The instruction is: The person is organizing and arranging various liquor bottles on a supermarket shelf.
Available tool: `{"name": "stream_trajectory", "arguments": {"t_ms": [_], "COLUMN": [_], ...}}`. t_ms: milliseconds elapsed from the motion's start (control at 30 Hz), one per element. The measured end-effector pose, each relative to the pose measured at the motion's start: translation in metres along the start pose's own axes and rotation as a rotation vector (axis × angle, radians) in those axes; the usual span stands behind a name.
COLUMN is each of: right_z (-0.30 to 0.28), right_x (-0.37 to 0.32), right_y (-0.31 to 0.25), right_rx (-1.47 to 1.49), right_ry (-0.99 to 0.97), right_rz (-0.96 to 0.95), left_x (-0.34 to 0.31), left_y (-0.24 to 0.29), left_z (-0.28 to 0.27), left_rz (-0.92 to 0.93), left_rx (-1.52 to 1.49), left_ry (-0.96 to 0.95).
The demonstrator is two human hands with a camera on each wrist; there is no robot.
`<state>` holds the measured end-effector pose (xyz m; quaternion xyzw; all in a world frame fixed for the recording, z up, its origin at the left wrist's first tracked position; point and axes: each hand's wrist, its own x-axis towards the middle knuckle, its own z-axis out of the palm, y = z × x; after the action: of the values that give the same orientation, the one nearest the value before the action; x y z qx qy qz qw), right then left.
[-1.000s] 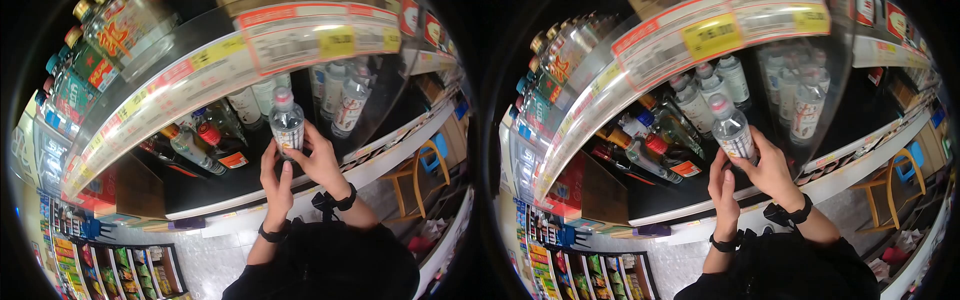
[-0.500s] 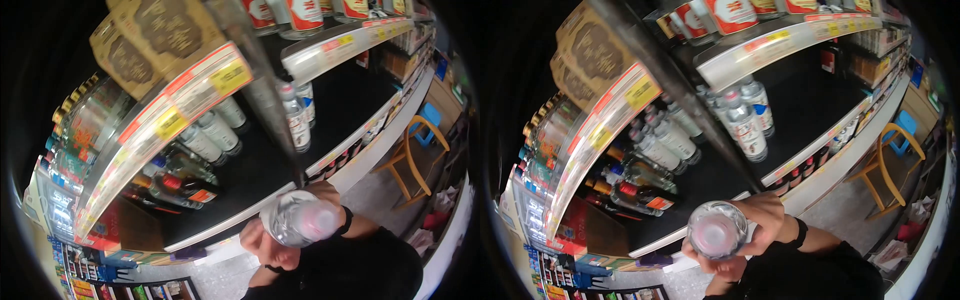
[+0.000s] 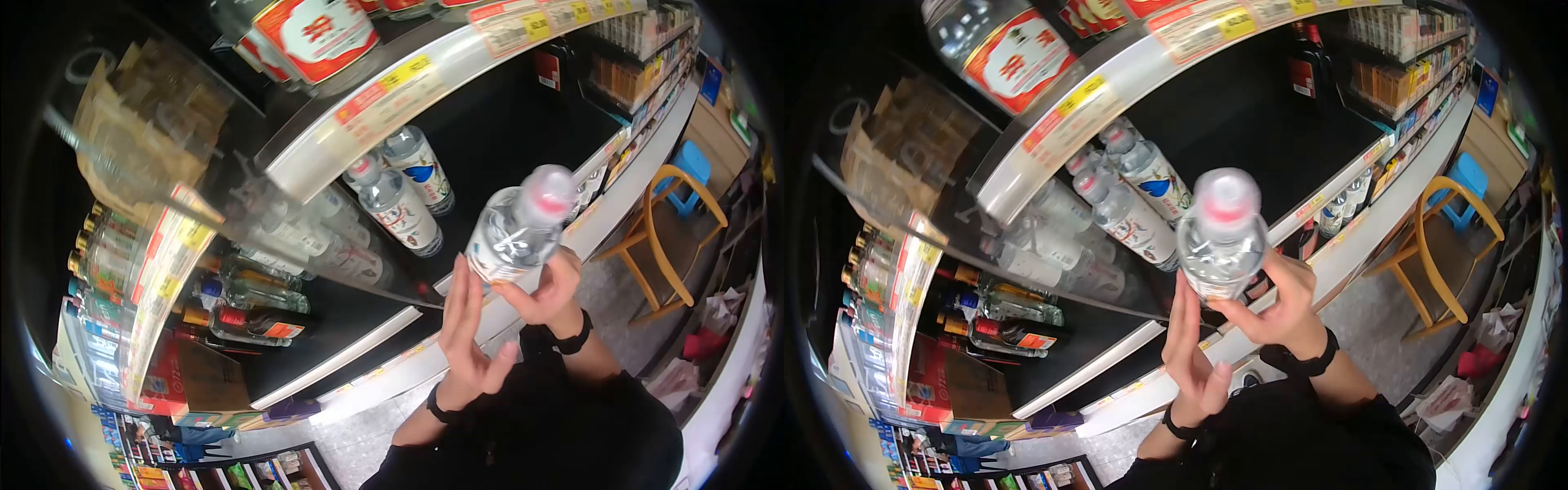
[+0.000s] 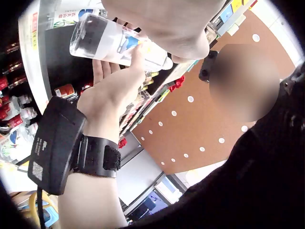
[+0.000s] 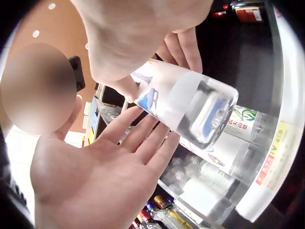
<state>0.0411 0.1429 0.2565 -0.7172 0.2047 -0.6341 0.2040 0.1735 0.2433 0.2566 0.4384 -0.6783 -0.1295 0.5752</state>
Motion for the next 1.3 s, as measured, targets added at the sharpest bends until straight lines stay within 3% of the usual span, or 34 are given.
{"name": "stream_trajectory", "arguments": {"t_ms": [133,267,433,667,1133,1300], "right_z": [0.003,0.021,0.031,0.041,0.065,0.07], "right_x": [0.019,0.036,0.035,0.03,0.035,0.039], "right_y": [0.016,0.045,0.06,0.066,0.074,0.079], "right_rx": [0.064,0.176,0.163,0.187,0.159,0.175], "right_ry": [-0.011,-0.023,-0.05,-0.097,-0.135,-0.148], "right_rz": [0.0,0.019,0.022,0.164,0.271,0.34], "left_x": [0.007,0.027,0.03,0.038,0.043,0.042], "left_y": [-0.011,-0.019,-0.022,-0.017,-0.025,-0.04], "left_z": [0.01,0.016,0.025,0.031,0.026,0.026], "left_rz": [-0.166,-0.167,-0.412,-0.511,-0.6,-0.499], "left_rx": [-0.105,-0.057,-0.199,-0.156,-0.248,-0.212], "left_ry": [0.012,0.068,0.148,0.169,0.177,0.192]}}
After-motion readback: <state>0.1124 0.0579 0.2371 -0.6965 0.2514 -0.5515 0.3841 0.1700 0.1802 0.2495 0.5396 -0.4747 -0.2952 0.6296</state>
